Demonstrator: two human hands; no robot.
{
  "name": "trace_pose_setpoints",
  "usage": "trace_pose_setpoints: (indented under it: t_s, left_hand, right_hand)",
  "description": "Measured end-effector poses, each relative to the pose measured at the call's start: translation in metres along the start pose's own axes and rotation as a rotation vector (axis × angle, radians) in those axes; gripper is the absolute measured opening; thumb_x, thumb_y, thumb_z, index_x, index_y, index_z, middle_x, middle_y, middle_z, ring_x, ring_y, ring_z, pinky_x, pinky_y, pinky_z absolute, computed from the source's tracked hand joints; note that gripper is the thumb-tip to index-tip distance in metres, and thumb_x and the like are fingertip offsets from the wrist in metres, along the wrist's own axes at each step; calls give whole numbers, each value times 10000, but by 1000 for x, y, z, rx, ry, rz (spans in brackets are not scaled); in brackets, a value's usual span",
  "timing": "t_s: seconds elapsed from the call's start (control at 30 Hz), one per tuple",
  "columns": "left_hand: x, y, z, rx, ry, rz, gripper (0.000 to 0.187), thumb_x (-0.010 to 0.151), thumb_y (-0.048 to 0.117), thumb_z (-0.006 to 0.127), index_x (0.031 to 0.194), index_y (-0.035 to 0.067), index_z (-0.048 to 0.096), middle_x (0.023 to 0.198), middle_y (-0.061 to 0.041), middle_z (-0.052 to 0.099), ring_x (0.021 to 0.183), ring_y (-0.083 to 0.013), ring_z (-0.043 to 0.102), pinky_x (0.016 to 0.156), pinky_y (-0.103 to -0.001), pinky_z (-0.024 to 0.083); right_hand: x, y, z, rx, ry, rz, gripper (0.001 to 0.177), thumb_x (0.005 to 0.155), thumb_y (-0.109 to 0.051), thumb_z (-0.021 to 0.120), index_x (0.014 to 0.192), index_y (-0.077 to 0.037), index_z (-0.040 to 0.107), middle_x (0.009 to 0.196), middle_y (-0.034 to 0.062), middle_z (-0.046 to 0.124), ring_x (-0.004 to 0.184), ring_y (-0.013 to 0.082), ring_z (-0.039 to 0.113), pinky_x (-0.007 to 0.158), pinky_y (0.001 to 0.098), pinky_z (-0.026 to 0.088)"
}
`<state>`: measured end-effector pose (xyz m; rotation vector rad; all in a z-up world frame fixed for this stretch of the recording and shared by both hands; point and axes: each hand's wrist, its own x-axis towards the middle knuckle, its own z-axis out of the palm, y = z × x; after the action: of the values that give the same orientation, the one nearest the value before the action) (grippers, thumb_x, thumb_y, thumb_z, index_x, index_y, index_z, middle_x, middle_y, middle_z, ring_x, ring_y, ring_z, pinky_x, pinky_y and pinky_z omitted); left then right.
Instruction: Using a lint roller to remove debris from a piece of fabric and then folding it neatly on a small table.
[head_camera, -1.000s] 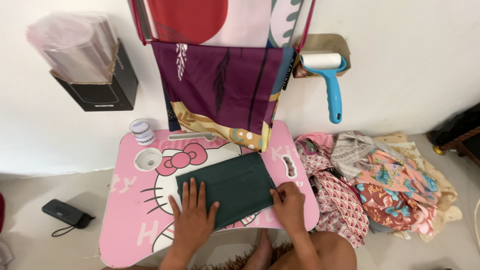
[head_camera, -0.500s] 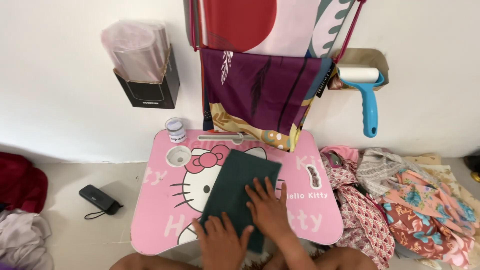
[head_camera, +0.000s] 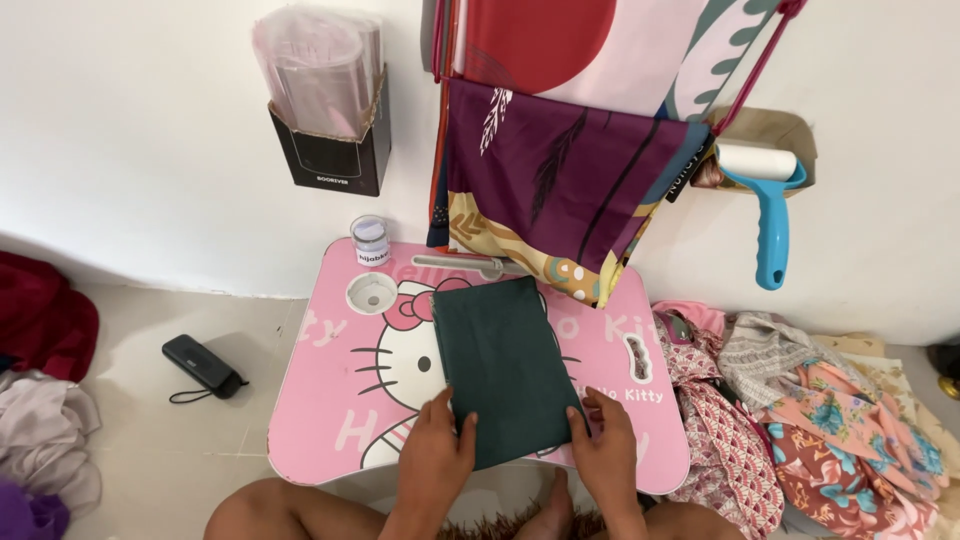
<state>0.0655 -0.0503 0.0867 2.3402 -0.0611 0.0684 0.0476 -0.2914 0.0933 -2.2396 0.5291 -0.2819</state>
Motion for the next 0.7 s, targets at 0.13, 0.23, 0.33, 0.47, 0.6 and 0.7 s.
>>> trace_pose_setpoints:
  t_s: [0.13,0.23,0.33,0.47,0.6,0.7]
  left_hand:
    - [32,8,-10,-145,-33,-155,536,1002,368,589,1441,68,518,1120,-102,672,897,-292,718,712,-452,616]
    - [70,-5,-4,-207,36,-135,533,984,350,618,1401,22,565,1066,-131,701,990,-318,701,823,-451,588]
    - [104,-6,-9,-249,65,-142,526,964,320,664,1365,-16,612,771,-92,690,776,-272,699,738,-408,563]
    - [136,-2,-13,-221,-11,-306,527,939,381,658,1330,28,644,633,-21,705,760,-251,747,682,-423,556]
    - [150,-6,-8,-149,-38,-387,533,913,442,682,1321,101,652,898,-39,800,1003,-279,747,789,-456,575]
    - [152,-12,-1,-143,-9,-344,342,920,328,675,1154,80,701,1098,-102,772,1067,-347,714,817,-483,567]
  right_hand:
    - [-3,6,5,-31,28,-135,465,932,-326,671,1330,-85,658,1227,106,693,1150,285,633,979,447,544]
    - [-2,-9,7,-142,73,-328,485,960,-355,631,1366,-90,622,1345,120,637,1256,313,581,1031,489,493]
    - [-1,-20,25,-303,93,-583,538,992,-412,566,1428,-96,557,1533,130,501,1420,355,445,1142,548,337]
    - [0,-37,49,-467,-48,-615,692,1035,-569,429,1574,-137,394,1698,117,255,1579,333,158,1243,580,95]
    - [7,-27,65,-530,-61,-557,734,1021,-629,408,1579,-155,368,1682,165,248,1564,386,156,1201,671,99]
    - [7,-27,66,-546,-86,-531,750,1021,-651,387,1590,-165,346,1701,164,188,1578,375,96,1205,663,64]
